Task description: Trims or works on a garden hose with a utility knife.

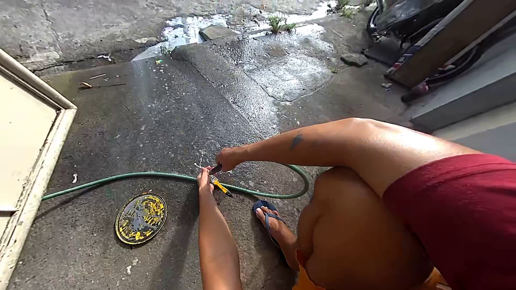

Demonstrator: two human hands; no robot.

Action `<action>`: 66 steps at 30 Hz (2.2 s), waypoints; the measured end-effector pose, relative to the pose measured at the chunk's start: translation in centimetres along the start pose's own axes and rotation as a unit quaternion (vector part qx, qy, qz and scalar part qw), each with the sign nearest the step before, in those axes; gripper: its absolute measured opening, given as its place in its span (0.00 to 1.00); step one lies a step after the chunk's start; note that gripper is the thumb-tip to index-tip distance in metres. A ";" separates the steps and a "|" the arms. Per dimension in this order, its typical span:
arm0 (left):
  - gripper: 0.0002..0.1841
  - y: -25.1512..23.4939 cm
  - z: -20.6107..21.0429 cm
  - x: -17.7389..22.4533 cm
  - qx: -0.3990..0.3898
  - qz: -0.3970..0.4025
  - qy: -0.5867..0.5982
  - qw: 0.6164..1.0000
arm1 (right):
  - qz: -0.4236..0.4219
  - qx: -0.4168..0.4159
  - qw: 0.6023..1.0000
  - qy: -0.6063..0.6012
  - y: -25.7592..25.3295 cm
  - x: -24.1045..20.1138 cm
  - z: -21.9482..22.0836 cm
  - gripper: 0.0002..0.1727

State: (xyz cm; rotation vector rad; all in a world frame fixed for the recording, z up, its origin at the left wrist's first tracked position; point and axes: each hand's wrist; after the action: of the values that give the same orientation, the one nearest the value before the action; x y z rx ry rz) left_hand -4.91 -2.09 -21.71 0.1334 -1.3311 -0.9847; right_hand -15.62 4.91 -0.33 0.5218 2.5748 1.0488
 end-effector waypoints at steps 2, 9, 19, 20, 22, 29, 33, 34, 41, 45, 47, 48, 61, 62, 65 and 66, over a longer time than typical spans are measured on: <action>0.27 -0.1 -0.2 -0.1 0.013 -0.014 0.011 1.000 | 0.001 -0.002 1.000 -0.004 -0.5 0.0 0.2 0.14; 0.22 0.1 0.4 0.3 0.033 -0.036 0.007 0.999 | -0.002 -0.011 1.000 -0.005 -0.1 -0.1 0.0 0.18; 0.24 0.7 0.3 0.7 0.033 -0.038 0.002 0.999 | -0.013 -0.012 1.000 0.002 1.2 -0.9 -0.6 0.21; 0.24 0.7 0.3 0.7 0.034 -0.038 0.001 0.999 | -0.015 -0.012 1.000 0.004 1.2 -1.0 -0.6 0.20; 0.25 0.7 0.3 0.6 0.034 -0.033 -0.002 0.999 | -0.020 -0.011 1.000 0.008 1.0 -0.9 -0.6 0.20; 0.25 0.7 0.3 0.6 0.037 -0.043 0.017 0.998 | -0.029 -0.014 0.999 0.005 0.4 -0.5 -0.3 0.20; 0.26 0.2 0.2 0.3 0.032 -0.056 0.027 0.998 | -0.026 -0.018 1.000 0.004 0.6 -0.6 -0.4 0.22; 0.27 0.3 0.1 0.3 0.030 -0.057 0.026 0.998 | -0.020 -0.022 1.000 0.004 0.7 -0.7 -0.5 0.21; 0.25 0.3 0.2 0.4 0.025 -0.067 0.029 0.997 | -0.001 -0.016 1.000 -0.005 1.1 -0.9 -0.9 0.22; 0.26 0.7 0.4 0.4 0.032 -0.061 0.021 0.997 | -0.013 -0.017 1.000 0.005 0.8 -0.8 -0.6 0.22; 0.27 1.0 0.4 0.6 0.034 -0.057 0.013 0.998 | -0.019 -0.018 1.000 0.013 0.6 -0.7 -0.4 0.20; 0.27 1.1 0.4 0.6 0.034 -0.055 0.009 0.998 | -0.017 -0.017 1.000 0.016 0.5 -0.7 -0.4 0.20; 0.23 1.0 0.2 0.9 0.041 -0.049 0.007 0.998 | 0.006 -0.021 1.000 0.018 0.9 -1.0 -0.8 0.19; 0.24 1.1 0.2 1.0 0.041 -0.048 0.006 0.998 | 0.007 -0.021 1.000 0.011 0.9 -1.0 -0.8 0.19; 0.23 1.3 0.2 1.0 0.049 -0.042 0.000 0.998 | -0.002 -0.013 1.000 0.015 0.7 -0.7 -0.7 0.21; 0.23 1.2 0.2 1.0 0.050 -0.040 -0.001 0.998 | -0.007 -0.007 1.000 0.017 0.7 -0.7 -0.7 0.20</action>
State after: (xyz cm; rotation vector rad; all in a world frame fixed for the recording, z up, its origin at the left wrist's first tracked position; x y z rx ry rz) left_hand -4.52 -1.92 -20.22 0.2635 -1.3858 -0.9859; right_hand -15.15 4.70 0.75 0.4863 2.5947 1.0802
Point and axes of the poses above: each hand's wrist, its own y-axis away from the middle knuckle, its own z-axis out of the palm, x = y × z, and after that the axes turned 5 degrees about z, right-handed
